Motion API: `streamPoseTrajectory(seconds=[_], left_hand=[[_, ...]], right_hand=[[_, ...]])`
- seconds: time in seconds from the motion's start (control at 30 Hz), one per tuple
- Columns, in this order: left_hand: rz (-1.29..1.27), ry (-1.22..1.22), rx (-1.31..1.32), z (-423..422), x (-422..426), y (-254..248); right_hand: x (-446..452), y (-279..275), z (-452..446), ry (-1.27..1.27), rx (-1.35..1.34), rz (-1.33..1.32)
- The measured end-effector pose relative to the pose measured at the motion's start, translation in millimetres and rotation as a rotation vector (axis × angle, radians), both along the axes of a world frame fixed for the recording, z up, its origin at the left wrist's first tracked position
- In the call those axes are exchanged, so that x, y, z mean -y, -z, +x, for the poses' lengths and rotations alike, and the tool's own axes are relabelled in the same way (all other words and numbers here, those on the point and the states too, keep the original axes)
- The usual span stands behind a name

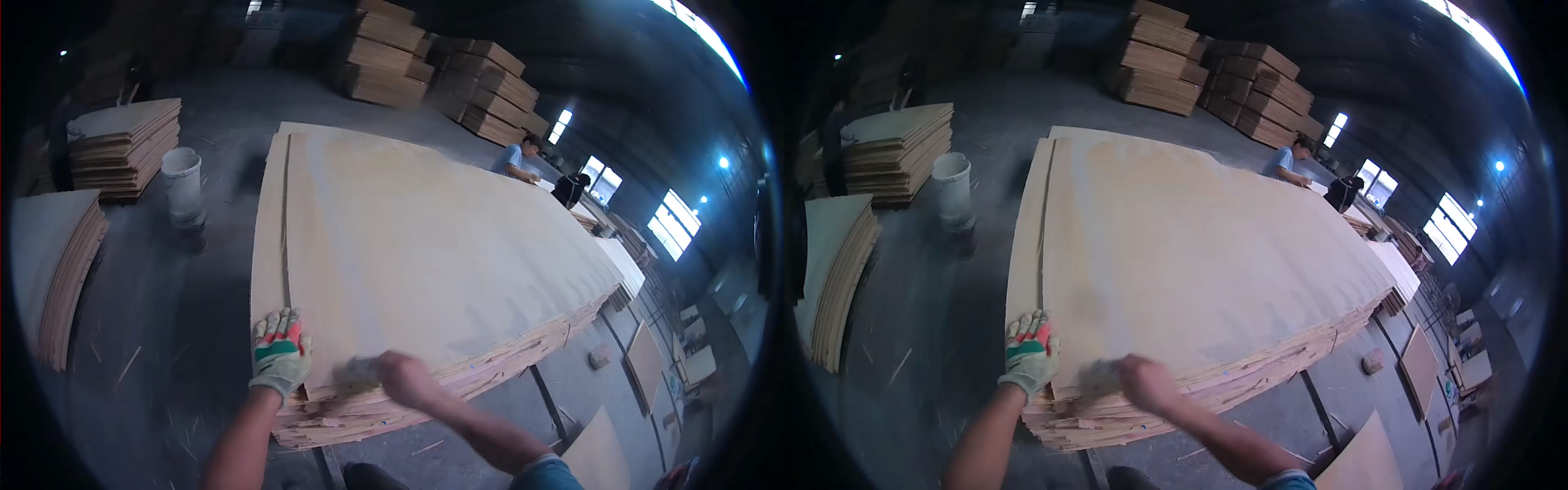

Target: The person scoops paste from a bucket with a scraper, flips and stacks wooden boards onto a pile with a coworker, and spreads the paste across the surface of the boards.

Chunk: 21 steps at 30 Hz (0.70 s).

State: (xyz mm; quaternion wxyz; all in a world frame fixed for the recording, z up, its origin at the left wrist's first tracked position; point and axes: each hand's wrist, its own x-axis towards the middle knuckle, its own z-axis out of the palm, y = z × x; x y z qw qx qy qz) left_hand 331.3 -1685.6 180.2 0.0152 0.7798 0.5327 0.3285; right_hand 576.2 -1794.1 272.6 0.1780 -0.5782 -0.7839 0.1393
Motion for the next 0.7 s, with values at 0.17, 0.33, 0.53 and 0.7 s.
streamPoseTrajectory(seconds=[0.17,0.33,0.53,0.7], left_hand=[[0.107,-0.018,-0.028,-1,16,7],[0.098,0.002,-0.072,-1,13,14],[0.128,0.02,-0.121,-2,11,7],[0.175,0.051,-0.06,-7,10,4]], right_hand=[[-47,-46,132,0.249,-0.955,-0.327],[-96,37,153,0.405,0.043,0.124],[3,16,143,-0.057,0.04,0.065],[-71,0,65,0.228,-0.241,0.002]])
